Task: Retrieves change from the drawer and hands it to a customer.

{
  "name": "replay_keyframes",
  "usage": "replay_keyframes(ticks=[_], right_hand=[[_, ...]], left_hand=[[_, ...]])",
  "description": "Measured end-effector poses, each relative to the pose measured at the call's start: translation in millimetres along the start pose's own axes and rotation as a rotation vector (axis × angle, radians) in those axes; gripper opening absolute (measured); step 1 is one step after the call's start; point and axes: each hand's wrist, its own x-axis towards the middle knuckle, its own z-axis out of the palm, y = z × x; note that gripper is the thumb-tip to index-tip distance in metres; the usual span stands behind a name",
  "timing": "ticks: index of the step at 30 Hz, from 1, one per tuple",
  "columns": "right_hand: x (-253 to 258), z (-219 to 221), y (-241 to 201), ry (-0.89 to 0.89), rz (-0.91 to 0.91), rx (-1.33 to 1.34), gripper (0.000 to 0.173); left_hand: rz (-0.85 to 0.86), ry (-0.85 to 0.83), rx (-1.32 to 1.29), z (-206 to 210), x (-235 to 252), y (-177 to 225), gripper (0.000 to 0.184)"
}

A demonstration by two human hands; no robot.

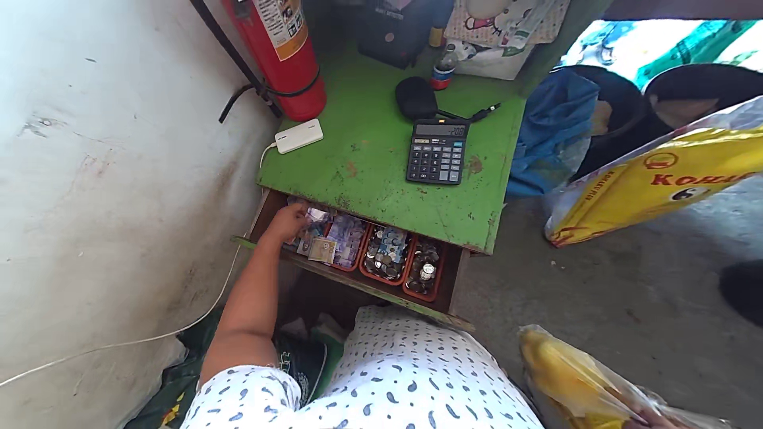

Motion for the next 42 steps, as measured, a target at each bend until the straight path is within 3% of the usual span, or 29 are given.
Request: replay_keyframes(ticks=[3,5,6,8,11,15,20,24,27,29,32,34,38,42], right_hand=[[3.0,0.1,1.7,-0.052,0.037,0.003,0.02],[-2.4,1.9,-4.7,-0.076,0.076,0.053,0.02],[-3.3,2.2,-7.1,-0.085,0.098,0.125,0.019],[-3.5,-0.5,-13.4,-0.124,0.181,0.294,0.021],[-3.7,-6.6,-22.2,-0.228,0.258,0.374,0.028],[-13.7,-9.4,-36.0,-0.228,0.274,0.422,0.029],[-30.0,-22.0,-55.0,-0.439,0.135,0.455,0.044],[-45.1,-27.6,-69.6,-0.558,0.043,0.334,0.045],[-45.5,-23.7,-73.4,-0.571,0.012,0.278,0.041],[-44.5,-17.5,-76.3,-0.579,-0.009,0.259,0.038],[-51.0,-7.7,-88.3,-0.622,-0.058,0.226,0.035],[-59.7,-2.9,-98.4,-0.646,-0.065,0.168,0.04],[-63.4,2.5,-110.9,-0.779,-0.094,0.075,0.061],[-64.6,6.3,-116.1,-0.839,-0.085,0.142,0.069]], left_hand=[[0.118,-0.102,-0.535,-6.1,-35.5,19.1,0.014],[0.111,-0.218,-0.69,5.6,-37.3,32.9,0.018],[0.078,-0.251,-0.608,15.2,-30.0,39.3,0.017],[0.038,-0.306,-0.209,40.0,-4.0,48.8,0.022],[0.108,-0.344,0.409,79.4,42.3,49.5,0.03],[0.164,-0.371,0.785,104.4,66.4,56.0,0.032],[0.1,-0.236,0.823,101.1,55.8,54.2,0.031],[0.234,-0.081,0.643,78.2,26.1,35.7,0.021],[0.323,0.041,0.537,57.4,-17.7,48.3,0.018],[0.449,0.19,0.449,50.7,-53.4,77.0,0.017],[0.88,0.567,0.223,75.0,-93.9,138.4,0.016],[1.18,0.65,-0.008,113.1,-112.3,189.8,0.014],[1.62,0.463,-0.258,207.9,-124.3,272.7,0.009],[1.841,0.219,-0.219,273.0,-123.5,312.6,0.008]])
